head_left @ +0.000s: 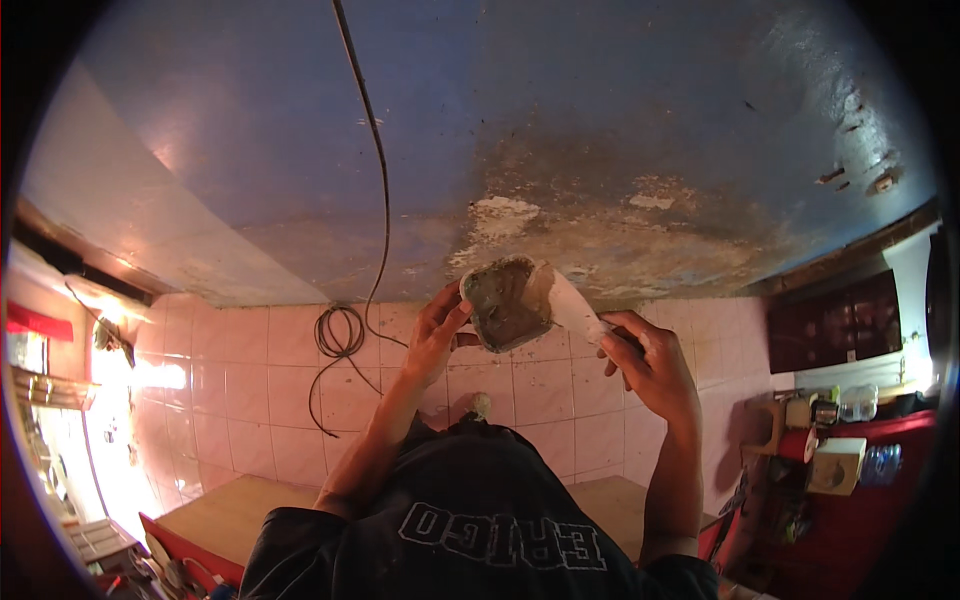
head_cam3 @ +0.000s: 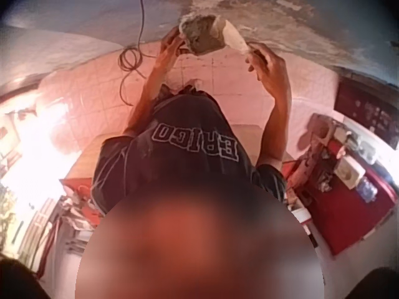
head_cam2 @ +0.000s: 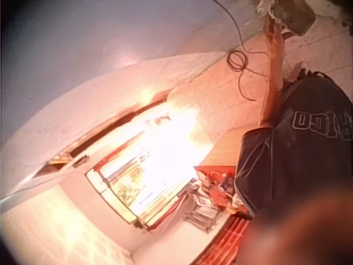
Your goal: Patching a crack on a blue wall using filler and a putty knife.
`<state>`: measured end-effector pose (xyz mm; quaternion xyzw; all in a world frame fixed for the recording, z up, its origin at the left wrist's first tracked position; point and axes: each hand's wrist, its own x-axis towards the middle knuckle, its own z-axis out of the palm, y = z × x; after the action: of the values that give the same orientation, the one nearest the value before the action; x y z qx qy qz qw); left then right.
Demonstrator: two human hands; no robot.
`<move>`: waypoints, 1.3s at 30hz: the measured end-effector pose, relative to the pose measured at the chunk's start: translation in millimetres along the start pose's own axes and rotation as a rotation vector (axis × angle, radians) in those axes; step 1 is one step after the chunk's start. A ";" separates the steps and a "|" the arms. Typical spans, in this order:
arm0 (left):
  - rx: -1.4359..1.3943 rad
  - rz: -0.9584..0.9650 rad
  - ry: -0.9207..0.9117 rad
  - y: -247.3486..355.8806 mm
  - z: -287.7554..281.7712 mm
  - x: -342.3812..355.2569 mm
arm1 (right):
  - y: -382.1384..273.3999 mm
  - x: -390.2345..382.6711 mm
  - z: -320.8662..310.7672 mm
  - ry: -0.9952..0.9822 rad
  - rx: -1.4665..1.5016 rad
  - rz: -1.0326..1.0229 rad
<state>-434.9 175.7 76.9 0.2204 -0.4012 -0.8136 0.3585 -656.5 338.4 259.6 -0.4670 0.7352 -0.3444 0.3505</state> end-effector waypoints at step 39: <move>0.278 -0.260 -0.130 45.0 -99.1 26.6 | 32.9 32.7 147.0 -0.044 0.647 0.454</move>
<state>-369.7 87.4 53.9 0.2646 -0.5002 -0.8023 0.1898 -558.5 292.5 149.8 -0.1654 0.6656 -0.4617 0.5625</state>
